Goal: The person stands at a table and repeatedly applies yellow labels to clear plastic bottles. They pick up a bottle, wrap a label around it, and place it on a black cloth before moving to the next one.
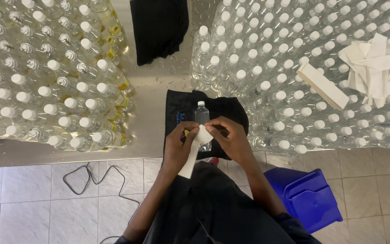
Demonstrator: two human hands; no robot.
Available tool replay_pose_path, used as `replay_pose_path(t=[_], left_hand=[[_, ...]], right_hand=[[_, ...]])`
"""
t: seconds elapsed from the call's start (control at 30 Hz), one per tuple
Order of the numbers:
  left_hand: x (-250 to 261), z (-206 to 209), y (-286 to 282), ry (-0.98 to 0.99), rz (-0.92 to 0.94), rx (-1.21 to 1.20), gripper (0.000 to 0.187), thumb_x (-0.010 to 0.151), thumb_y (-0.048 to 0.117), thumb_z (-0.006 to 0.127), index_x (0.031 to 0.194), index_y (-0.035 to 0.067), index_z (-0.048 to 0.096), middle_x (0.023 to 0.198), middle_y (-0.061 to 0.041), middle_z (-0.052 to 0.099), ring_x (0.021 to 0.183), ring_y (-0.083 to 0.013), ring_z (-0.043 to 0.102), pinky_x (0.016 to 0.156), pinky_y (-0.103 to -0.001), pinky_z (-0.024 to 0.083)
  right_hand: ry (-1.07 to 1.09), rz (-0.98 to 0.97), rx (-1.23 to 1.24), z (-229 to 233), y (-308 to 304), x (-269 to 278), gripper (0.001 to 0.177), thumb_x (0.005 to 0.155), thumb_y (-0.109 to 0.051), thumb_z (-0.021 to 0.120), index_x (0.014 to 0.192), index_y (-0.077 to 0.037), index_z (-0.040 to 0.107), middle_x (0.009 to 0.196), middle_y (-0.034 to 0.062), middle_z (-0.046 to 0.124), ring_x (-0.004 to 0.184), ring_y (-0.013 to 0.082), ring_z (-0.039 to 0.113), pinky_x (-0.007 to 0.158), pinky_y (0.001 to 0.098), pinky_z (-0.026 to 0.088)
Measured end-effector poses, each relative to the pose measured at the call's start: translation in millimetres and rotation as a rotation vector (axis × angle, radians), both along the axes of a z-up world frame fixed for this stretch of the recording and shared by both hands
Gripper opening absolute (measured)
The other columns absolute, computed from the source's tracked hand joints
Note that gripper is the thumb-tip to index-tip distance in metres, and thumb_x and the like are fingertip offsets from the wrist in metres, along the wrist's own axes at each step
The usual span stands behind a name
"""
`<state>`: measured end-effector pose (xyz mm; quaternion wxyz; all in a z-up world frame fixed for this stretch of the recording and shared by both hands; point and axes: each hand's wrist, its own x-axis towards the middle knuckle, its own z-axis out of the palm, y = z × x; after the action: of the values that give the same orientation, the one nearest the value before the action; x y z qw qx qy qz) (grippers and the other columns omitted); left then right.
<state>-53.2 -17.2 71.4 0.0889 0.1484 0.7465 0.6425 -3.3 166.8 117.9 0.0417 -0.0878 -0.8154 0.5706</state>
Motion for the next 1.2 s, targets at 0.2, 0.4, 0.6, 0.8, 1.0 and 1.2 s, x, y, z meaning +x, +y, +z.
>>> replay_pose_path(t=[0.2, 0.4, 0.6, 0.8, 1.0, 1.2], left_hand=[[-2, 7, 5, 0.241, 0.112, 0.033, 0.014, 0.107, 0.014, 0.072, 0.12, 0.009, 0.075, 0.109, -0.012, 0.077, 0.105, -0.0348, 0.077, 0.094, -0.047, 0.062], [10, 3, 8, 0.505, 0.114, -0.1, 0.015, 0.11, 0.01, 0.067, 0.117, 0.006, 0.079, 0.122, -0.012, 0.068, 0.12, -0.0369, 0.069, 0.101, -0.049, 0.059], [7, 7, 1, 0.075, 0.049, 0.114, 0.018, 0.11, 0.021, 0.068, 0.113, 0.008, 0.08, 0.106, -0.011, 0.078, 0.101, -0.0347, 0.078, 0.089, -0.048, 0.061], [4, -23, -5, -0.011, 0.051, 0.161, 0.02, 0.113, 0.018, 0.063, 0.111, 0.004, 0.077, 0.1, -0.017, 0.078, 0.095, -0.035, 0.079, 0.086, -0.047, 0.061], [-19, -35, -12, -0.583, 0.378, 0.716, 0.012, 0.113, 0.024, 0.042, 0.104, 0.02, 0.049, 0.113, -0.009, 0.082, 0.105, -0.022, 0.078, 0.1, -0.039, 0.058], [-51, -124, -64, -0.838, 0.456, 0.963, 0.022, 0.117, 0.014, 0.047, 0.101, 0.003, 0.057, 0.119, -0.017, 0.079, 0.131, -0.0387, 0.073, 0.119, -0.052, 0.056]], right_hand=[[-0.061, -0.07, -0.165, -21, -2, 2, 0.018, 0.11, -0.022, 0.071, 0.114, -0.009, 0.082, 0.092, 0.0068, 0.076, 0.088, 0.0132, 0.072, 0.086, 0.0381, 0.061], [0.005, -0.113, -0.211, -26, -14, 4, 0.019, 0.11, -0.018, 0.07, 0.114, -0.004, 0.081, 0.089, 0.0078, 0.073, 0.084, 0.0124, 0.067, 0.082, 0.0353, 0.059], [0.114, -0.082, -0.107, -14, -27, 5, 0.019, 0.111, -0.012, 0.066, 0.114, -0.002, 0.082, 0.084, 0.008, 0.068, 0.072, 0.0106, 0.061, 0.068, 0.0306, 0.052], [0.189, -0.071, -0.046, -19, -39, 6, 0.016, 0.109, -0.01, 0.068, 0.115, -0.004, 0.082, 0.083, 0.0075, 0.069, 0.066, 0.0094, 0.061, 0.063, 0.0286, 0.052], [0.051, -0.38, -0.365, -47, -30, 16, 0.02, 0.111, -0.014, 0.064, 0.121, 0.001, 0.072, 0.094, 0.0168, 0.072, 0.07, 0.0212, 0.073, 0.063, 0.0354, 0.067], [0.042, -0.624, -0.613, -43, -10, 17, 0.02, 0.11, -0.009, 0.061, 0.121, 0.007, 0.064, 0.094, 0.0134, 0.067, 0.069, 0.0206, 0.075, 0.062, 0.0355, 0.071]])
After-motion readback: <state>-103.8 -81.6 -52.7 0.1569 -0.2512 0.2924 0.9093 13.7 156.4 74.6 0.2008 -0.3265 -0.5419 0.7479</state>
